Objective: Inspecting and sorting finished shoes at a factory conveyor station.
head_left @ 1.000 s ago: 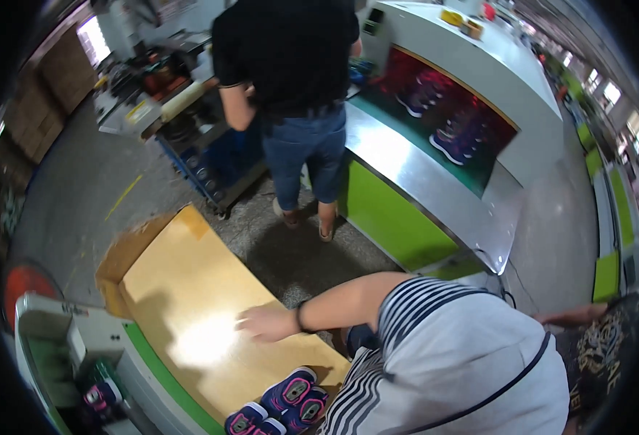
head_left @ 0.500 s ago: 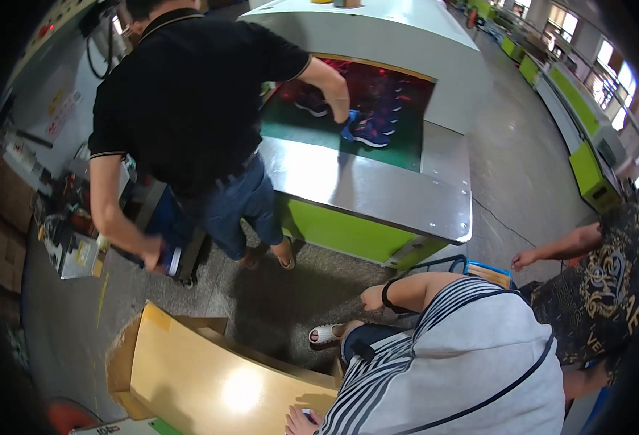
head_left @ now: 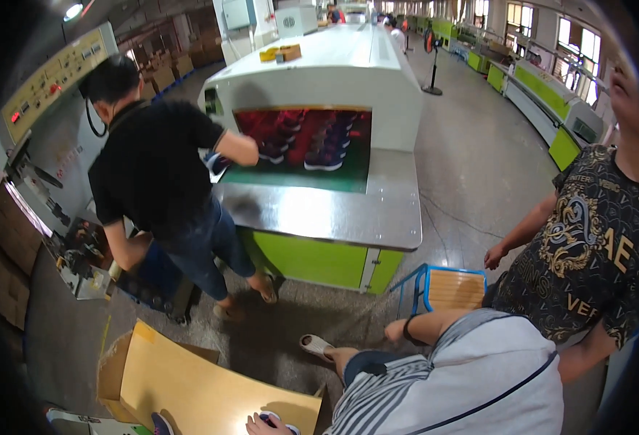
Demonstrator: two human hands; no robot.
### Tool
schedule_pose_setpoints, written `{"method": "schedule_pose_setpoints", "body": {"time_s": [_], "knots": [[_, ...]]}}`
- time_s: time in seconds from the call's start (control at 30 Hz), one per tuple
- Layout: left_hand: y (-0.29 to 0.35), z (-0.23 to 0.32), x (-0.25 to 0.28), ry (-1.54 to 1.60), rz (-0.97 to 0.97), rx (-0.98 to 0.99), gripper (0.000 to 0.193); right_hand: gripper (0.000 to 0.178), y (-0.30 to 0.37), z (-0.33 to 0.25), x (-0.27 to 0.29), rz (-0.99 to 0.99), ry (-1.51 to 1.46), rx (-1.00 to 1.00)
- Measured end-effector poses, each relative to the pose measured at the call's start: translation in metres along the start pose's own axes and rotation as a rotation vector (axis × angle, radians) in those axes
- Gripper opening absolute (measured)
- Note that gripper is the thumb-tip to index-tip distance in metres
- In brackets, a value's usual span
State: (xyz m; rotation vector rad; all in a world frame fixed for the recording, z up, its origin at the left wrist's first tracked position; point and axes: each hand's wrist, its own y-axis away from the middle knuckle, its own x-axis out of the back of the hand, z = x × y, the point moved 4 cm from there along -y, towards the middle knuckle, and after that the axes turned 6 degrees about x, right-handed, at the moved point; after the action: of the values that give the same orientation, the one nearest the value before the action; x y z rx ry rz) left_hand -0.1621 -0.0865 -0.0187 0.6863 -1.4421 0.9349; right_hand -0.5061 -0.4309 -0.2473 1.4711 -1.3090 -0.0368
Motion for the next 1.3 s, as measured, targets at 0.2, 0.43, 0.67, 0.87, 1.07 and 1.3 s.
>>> {"method": "schedule_pose_setpoints", "body": {"time_s": [0.2,0.43,0.67,0.87,1.07,1.3], "knots": [[0.001,0.003,0.006,-0.026,0.019,-0.004,0.036,0.036,0.067,0.021,-0.011,0.204,-0.147,-0.068],[-0.011,-0.001,-0.016,0.016,0.113,-0.033,0.031,0.040,0.072,0.054,-0.017,0.145,-0.019,-0.049],[-0.012,0.002,-0.031,0.083,0.207,-0.049,0.032,0.033,0.080,0.038,0.031,0.315,-0.302,-0.140],[-0.015,0.008,-0.031,0.126,0.192,-0.037,0.030,0.033,0.058,0.042,0.020,0.221,-0.114,-0.003],[-0.021,0.019,-0.023,0.148,0.169,-0.001,0.024,0.033,0.082,0.043,0.014,0.039,-0.183,-0.056],[-0.014,0.014,-0.017,0.219,0.214,0.047,0.026,0.035,0.101,0.055,-0.005,0.172,-0.486,-0.186]]}}
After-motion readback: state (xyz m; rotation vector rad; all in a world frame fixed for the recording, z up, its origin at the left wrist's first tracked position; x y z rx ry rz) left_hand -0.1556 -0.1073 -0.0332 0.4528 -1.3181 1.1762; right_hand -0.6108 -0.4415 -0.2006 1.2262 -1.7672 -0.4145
